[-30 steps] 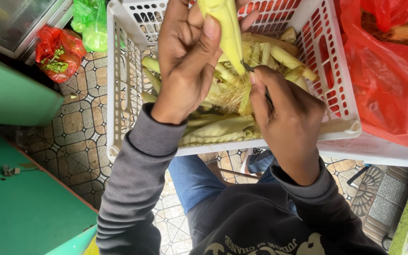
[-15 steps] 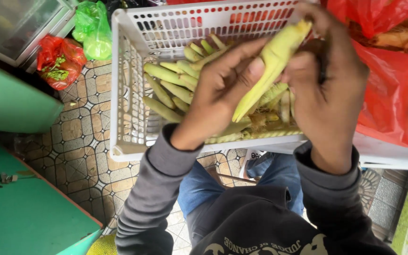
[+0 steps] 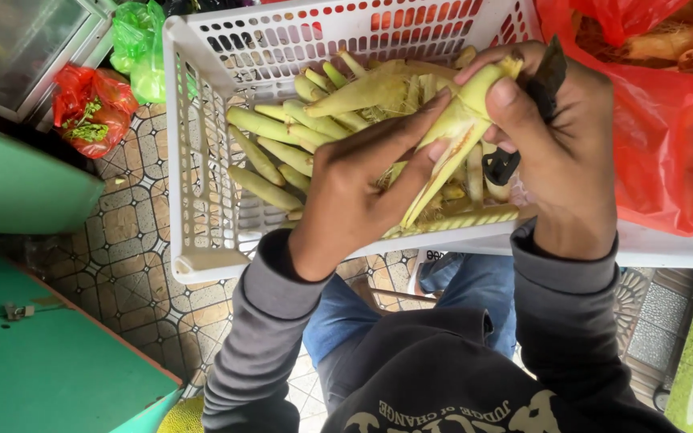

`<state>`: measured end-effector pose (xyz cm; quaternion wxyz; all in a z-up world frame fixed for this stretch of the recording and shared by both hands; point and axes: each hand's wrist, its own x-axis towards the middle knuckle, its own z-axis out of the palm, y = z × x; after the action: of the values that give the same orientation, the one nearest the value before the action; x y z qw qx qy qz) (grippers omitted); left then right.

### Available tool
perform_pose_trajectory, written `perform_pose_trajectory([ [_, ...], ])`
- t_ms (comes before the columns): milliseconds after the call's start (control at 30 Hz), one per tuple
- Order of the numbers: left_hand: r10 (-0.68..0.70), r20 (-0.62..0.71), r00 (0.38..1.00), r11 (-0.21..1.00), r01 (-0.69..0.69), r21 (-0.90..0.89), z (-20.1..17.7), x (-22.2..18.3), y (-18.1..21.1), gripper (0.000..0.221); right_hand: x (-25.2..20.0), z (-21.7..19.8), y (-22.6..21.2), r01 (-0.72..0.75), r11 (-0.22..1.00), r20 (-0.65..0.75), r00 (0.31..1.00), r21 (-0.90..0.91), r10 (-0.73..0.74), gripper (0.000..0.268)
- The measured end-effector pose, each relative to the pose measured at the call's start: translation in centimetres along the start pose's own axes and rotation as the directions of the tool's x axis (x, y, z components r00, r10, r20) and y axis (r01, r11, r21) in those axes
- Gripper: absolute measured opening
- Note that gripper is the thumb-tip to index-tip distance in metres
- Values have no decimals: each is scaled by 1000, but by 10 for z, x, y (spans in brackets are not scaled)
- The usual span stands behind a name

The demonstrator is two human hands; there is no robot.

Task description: Peeling the husks off baby corn using a small knife to trim the ends.

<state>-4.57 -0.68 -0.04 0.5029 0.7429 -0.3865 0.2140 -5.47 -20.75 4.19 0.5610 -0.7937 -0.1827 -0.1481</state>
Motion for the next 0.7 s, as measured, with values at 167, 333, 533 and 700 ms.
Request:
perform_pose_trajectory([
  [167,137,-12,991,960,-130,246,13,-13,-16,55,-1,5,5,10,1000,-14,1000,-5,-10,41],
  [333,99,2,995,960,-96,265,12,-15,-17,49,-1,8,9,1,1000,-20,1000,-9,-1,42],
  [533,132,-25,991,939,-117,323,14,-12,-15,36,-2,13,7,26,992,27,999,120,-29,43],
  [700,-96,-71,993,995,97,21,5,5,8,38,-3,14,9,32,990,52,998,138,-39,51],
])
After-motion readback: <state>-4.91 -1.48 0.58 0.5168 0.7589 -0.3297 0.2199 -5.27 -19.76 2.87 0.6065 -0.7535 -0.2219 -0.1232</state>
